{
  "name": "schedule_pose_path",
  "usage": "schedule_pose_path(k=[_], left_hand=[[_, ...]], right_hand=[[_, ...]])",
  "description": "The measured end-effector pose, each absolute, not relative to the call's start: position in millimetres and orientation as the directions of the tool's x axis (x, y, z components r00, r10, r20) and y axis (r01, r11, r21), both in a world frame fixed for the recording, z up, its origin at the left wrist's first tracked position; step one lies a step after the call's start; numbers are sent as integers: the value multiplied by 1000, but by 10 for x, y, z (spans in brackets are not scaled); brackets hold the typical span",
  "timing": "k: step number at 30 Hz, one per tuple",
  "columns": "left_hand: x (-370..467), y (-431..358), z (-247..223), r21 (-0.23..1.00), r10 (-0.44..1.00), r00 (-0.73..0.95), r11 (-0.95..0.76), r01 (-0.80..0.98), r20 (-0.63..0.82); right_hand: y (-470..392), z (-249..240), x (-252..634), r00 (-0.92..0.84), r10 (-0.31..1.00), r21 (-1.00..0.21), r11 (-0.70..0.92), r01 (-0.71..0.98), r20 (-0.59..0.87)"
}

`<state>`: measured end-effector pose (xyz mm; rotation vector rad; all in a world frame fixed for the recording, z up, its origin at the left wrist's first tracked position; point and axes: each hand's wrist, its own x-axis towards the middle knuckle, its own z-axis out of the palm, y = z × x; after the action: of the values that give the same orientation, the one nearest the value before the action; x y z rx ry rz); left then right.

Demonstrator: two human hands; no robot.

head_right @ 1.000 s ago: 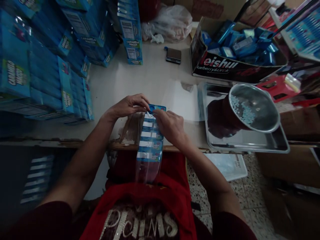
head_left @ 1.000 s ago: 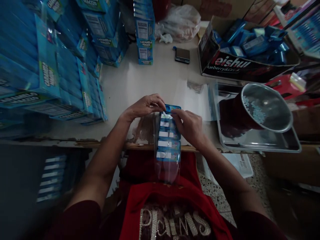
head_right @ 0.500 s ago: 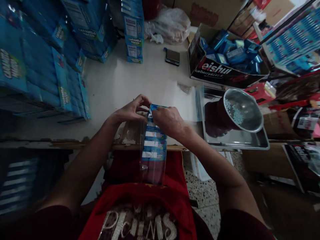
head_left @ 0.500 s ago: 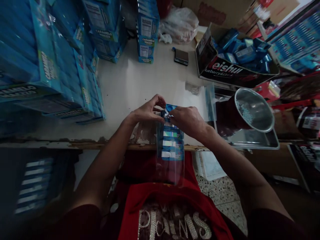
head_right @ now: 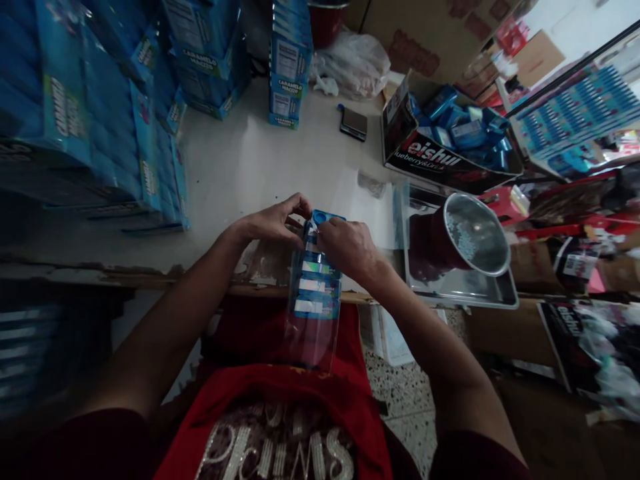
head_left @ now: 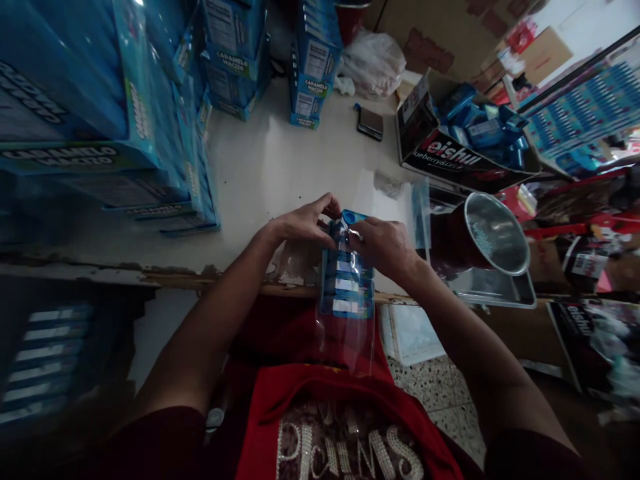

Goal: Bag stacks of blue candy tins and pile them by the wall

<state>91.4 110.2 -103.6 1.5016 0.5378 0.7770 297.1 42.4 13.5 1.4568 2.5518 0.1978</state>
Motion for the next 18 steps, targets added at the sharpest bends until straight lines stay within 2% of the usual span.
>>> schedule_pose_path(k=[12, 18], left_hand=[[937, 1074, -960, 984, 734, 657, -106, -141, 173], [1082, 977, -938, 993, 835, 539, -73, -93, 112]], right_hand=[[456, 18, 3039, -456, 890, 82, 454, 887, 12], [476, -38, 3059, -400, 914, -149, 406, 902, 70]])
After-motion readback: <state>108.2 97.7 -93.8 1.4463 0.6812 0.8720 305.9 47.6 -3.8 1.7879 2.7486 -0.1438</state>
